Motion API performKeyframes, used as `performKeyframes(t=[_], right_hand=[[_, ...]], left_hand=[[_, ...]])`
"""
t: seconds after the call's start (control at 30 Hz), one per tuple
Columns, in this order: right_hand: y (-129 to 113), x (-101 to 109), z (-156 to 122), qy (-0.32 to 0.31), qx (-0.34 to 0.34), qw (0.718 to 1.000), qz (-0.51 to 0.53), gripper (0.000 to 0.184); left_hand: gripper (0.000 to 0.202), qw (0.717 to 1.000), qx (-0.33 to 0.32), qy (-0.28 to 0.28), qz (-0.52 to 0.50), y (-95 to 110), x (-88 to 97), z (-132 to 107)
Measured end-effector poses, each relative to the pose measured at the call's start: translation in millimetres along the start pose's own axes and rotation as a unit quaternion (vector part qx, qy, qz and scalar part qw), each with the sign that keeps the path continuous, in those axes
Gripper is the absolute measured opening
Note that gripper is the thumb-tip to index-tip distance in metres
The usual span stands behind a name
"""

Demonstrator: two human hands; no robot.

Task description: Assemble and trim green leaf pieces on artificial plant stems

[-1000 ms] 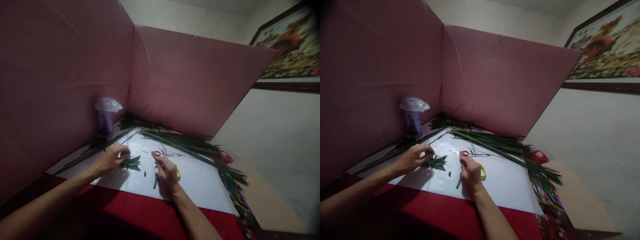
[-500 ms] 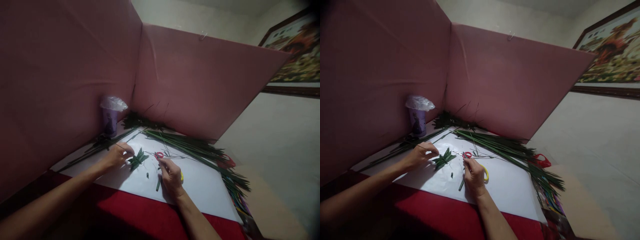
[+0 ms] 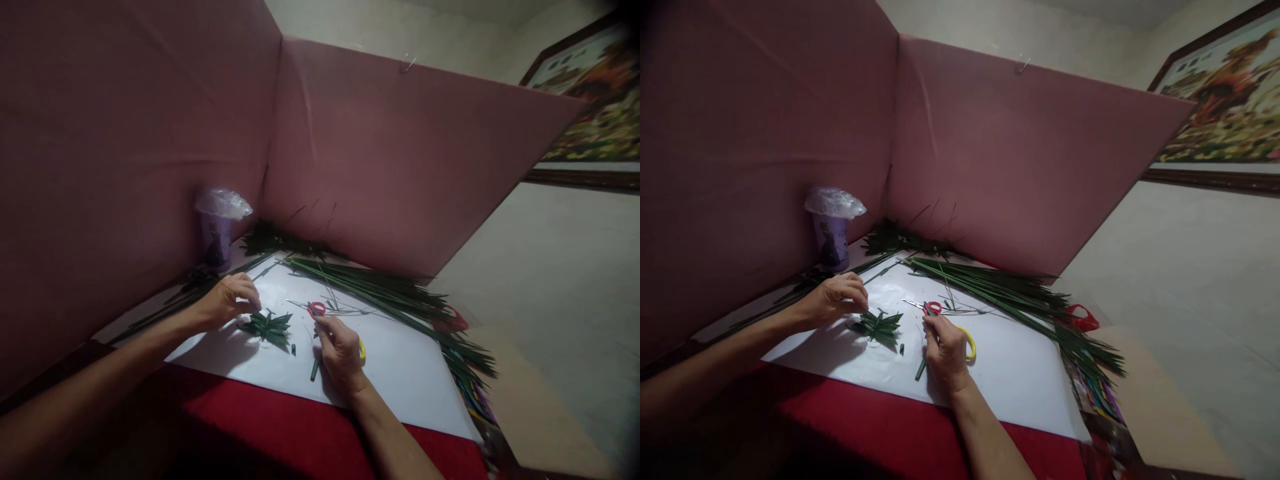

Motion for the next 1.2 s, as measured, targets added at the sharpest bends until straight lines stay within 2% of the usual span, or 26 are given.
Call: performKeyframes(t=[0.1, 0.23, 0.37, 0.6, 0.77, 0.9, 1.03, 1.13, 1.2], right_hand=[[-0.3, -0.6, 0.0, -0.002, 0.004, 1.000, -0.002, 0.015], [0.4, -1.2, -0.3, -0.004, 0.008, 1.000, -0.006, 0.016], [0.3, -1.6, -0.7, -0.004, 0.004, 1.000, -0.005, 0.017], [-9.6, -12.3, 6.1, -0.044, -0.107, 0.993, 0.013, 0.014], [-33.8, -36.5, 24.6, -0.126, -0.060, 0.989, -0.043, 0.016], [-38.0, -64.8, 32.1, -0.204, -0.049, 0.974, -0.083, 0.014], [-29.8, -87.0, 26.4, -0.274, -0.083, 0.952, -0.110, 0.008], [-15.3, -91.8, 21.8, -0.270, -0.135, 0.949, -0.092, 0.008], [-4.0, -92.6, 19.6, -0.259, -0.161, 0.949, -0.074, 0.008]], left_hand=[[0.017, 0.999, 0.002, -0.024, -0.042, 3.4, -2.6, 5.4], [0.022, 0.995, -0.006, -0.089, -0.044, 13.4, -16.2, 8.7], [0.025, 0.995, -0.009, -0.092, -0.038, 19.2, -20.8, 8.4], [0.020, 0.994, -0.046, -0.091, -0.047, 17.0, -18.5, -1.8], [0.019, 0.992, -0.059, -0.097, -0.047, 11.3, -19.3, -5.8], [0.018, 0.992, -0.060, -0.097, -0.053, 8.7, -21.4, -7.4], [0.017, 0.992, -0.062, -0.095, -0.050, 7.9, -22.3, -8.0], [0.018, 0.994, -0.069, -0.078, -0.039, 7.2, -21.1, -6.0], [0.017, 0.996, -0.065, -0.042, -0.036, 5.0, -17.8, -2.3]])
Point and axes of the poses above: each hand's wrist, its own z-axis towards the middle knuckle, its own x-axis out of the back of the hand, y = z × x, the point moved 8 cm from there along z, towards the middle knuckle, and after that the axes turned 14 degrees about y, right-handed, at the moved point
